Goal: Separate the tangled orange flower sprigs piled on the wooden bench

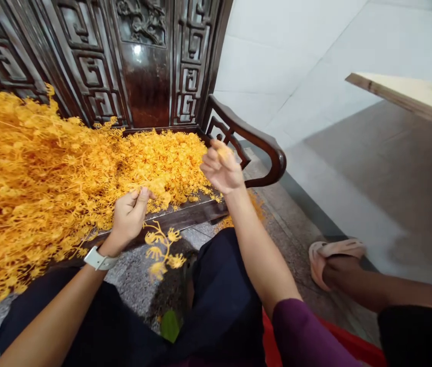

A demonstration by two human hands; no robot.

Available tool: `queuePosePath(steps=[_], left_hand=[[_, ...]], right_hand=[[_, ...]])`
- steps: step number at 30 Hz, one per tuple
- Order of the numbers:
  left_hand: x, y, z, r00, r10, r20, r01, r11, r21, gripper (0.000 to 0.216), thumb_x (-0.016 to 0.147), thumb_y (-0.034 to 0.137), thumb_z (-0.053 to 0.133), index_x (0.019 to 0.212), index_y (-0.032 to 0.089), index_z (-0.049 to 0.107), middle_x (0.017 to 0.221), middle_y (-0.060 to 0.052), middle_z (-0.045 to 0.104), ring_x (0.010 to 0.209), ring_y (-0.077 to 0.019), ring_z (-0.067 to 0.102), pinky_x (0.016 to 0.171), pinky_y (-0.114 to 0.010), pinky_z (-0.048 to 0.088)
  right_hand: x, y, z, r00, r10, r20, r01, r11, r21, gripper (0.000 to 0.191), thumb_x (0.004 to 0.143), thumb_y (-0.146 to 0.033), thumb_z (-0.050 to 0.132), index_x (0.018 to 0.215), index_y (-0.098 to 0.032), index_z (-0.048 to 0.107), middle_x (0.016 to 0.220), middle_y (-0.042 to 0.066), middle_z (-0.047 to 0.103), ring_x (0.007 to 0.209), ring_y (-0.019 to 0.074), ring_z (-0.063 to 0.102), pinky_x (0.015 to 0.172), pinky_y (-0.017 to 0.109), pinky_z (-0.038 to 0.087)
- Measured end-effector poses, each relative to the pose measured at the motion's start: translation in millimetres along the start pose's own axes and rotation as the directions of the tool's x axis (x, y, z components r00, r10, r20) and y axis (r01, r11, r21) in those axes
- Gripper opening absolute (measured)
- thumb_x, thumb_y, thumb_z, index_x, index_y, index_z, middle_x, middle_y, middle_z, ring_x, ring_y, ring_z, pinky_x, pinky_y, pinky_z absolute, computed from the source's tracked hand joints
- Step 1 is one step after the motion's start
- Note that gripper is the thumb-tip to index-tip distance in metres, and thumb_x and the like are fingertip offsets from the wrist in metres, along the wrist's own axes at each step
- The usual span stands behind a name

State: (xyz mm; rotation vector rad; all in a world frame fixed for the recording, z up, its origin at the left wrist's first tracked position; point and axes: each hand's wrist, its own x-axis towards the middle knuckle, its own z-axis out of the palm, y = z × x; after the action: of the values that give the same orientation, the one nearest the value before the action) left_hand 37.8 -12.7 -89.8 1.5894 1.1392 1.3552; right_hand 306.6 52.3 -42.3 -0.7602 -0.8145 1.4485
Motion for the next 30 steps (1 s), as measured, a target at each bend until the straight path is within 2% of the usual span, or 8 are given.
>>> queuePosePath(steps=[3, 5, 8, 11, 14, 16, 25, 30], left_hand=[[1.4, 0.7, -1.6, 0.999, -0.042, -0.006, 0.042, 0.999, -0.005, 0.049, 0.101, 0.057, 0.056, 0.074, 0.017, 0.065, 0.046, 0.004, 0.043, 0.041, -0.0096, 0.039, 0.043, -0.024, 0.031], [3.6, 1.0, -2.0, 0.997, -0.081, 0.0, 0.081, 0.996, -0.023, 0.048, 0.1, 0.058, 0.057, 0.079, 0.017, 0.067, 0.046, 0.005, 0.043, 0.04, -0.0094, 0.038, 0.042, -0.024, 0.03], [7.4, -0.2, -1.0, 0.99, -0.139, 0.028, 0.14, 0.989, -0.046, 0.048, 0.1, 0.058, 0.058, 0.074, 0.017, 0.064, 0.044, 0.005, 0.042, 0.039, -0.0093, 0.038, 0.042, -0.024, 0.03], [9.2, -3.5, 2.4, 0.98, -0.193, 0.05, 0.196, 0.978, -0.066, 0.05, 0.1, 0.056, 0.057, 0.067, 0.018, 0.059, 0.041, 0.005, 0.041, 0.038, -0.0092, 0.036, 0.042, -0.024, 0.028], [7.6, -6.6, 7.6, 0.974, -0.202, 0.103, 0.209, 0.976, -0.056, 0.049, 0.101, 0.051, 0.056, 0.064, 0.019, 0.055, 0.043, 0.005, 0.041, 0.04, -0.0093, 0.035, 0.044, -0.025, 0.028], [5.4, -7.0, 10.2, 0.975, -0.177, 0.131, 0.182, 0.983, -0.024, 0.051, 0.1, 0.048, 0.057, 0.059, 0.019, 0.049, 0.045, 0.005, 0.039, 0.043, -0.0093, 0.034, 0.047, -0.026, 0.028], [8.9, -0.2, 1.0, 0.975, -0.161, 0.155, 0.145, 0.983, 0.11, 0.061, 0.1, 0.054, 0.057, 0.055, 0.02, 0.034, 0.051, 0.004, 0.032, 0.049, -0.0101, 0.03, 0.05, -0.03, 0.022], [5.5, 2.2, 9.4, 0.982, 0.017, 0.188, -0.068, 0.961, 0.269, 0.059, 0.103, 0.044, 0.056, 0.056, 0.019, 0.029, 0.052, 0.004, 0.029, 0.049, -0.009, 0.029, 0.052, -0.031, 0.02]], right_hand=[[21.1, 26.3, 2.8, 0.93, 0.209, -0.301, -0.225, 0.974, -0.02, 0.013, 0.088, -0.024, 0.067, 0.081, -0.022, 0.057, 0.069, -0.003, 0.056, 0.057, 0.0103, 0.044, 0.053, 0.023, 0.039], [27.1, 40.7, 9.0, 0.906, 0.257, -0.336, -0.286, 0.958, -0.038, 0.011, 0.087, -0.019, 0.066, 0.08, -0.019, 0.058, 0.066, -0.003, 0.055, 0.055, 0.0095, 0.042, 0.051, 0.022, 0.035], [18.4, 48.8, 26.2, 0.944, 0.251, -0.216, -0.275, 0.957, -0.089, 0.01, 0.087, -0.025, 0.072, 0.085, -0.017, 0.066, 0.071, -0.001, 0.06, 0.058, 0.0095, 0.046, 0.053, 0.023, 0.034], [-0.9, 45.9, 47.4, 0.989, 0.128, 0.068, -0.106, 0.959, -0.264, 0.024, 0.088, -0.043, 0.076, 0.095, -0.02, 0.074, 0.09, 0.003, 0.069, 0.072, 0.012, 0.056, 0.062, 0.026, 0.041], [-17.0, 44.9, 62.3, 0.944, 0.01, 0.329, 0.145, 0.885, -0.443, 0.028, 0.083, -0.042, 0.083, 0.103, -0.025, 0.075, 0.106, 0.004, 0.071, 0.092, 0.0165, 0.062, 0.078, 0.032, 0.048], [-21.7, 46.6, 64.7, 0.921, -0.014, 0.388, 0.216, 0.849, -0.482, 0.024, 0.083, -0.039, 0.083, 0.099, -0.024, 0.075, 0.099, 0.003, 0.071, 0.089, 0.017, 0.062, 0.08, 0.035, 0.049], [-5.5, 43.0, 37.3, 0.974, -0.172, 0.145, 0.222, 0.842, -0.492, 0.02, 0.084, -0.035, 0.075, 0.083, -0.022, 0.061, 0.072, -0.003, 0.054, 0.064, 0.0123, 0.048, 0.062, 0.03, 0.039], [5.8, 57.5, 40.0, 0.963, -0.257, 0.077, 0.254, 0.781, -0.57, 0.017, 0.084, -0.033, 0.066, 0.079, -0.022, 0.054, 0.072, -0.003, 0.049, 0.064, 0.0135, 0.043, 0.062, 0.03, 0.035]])
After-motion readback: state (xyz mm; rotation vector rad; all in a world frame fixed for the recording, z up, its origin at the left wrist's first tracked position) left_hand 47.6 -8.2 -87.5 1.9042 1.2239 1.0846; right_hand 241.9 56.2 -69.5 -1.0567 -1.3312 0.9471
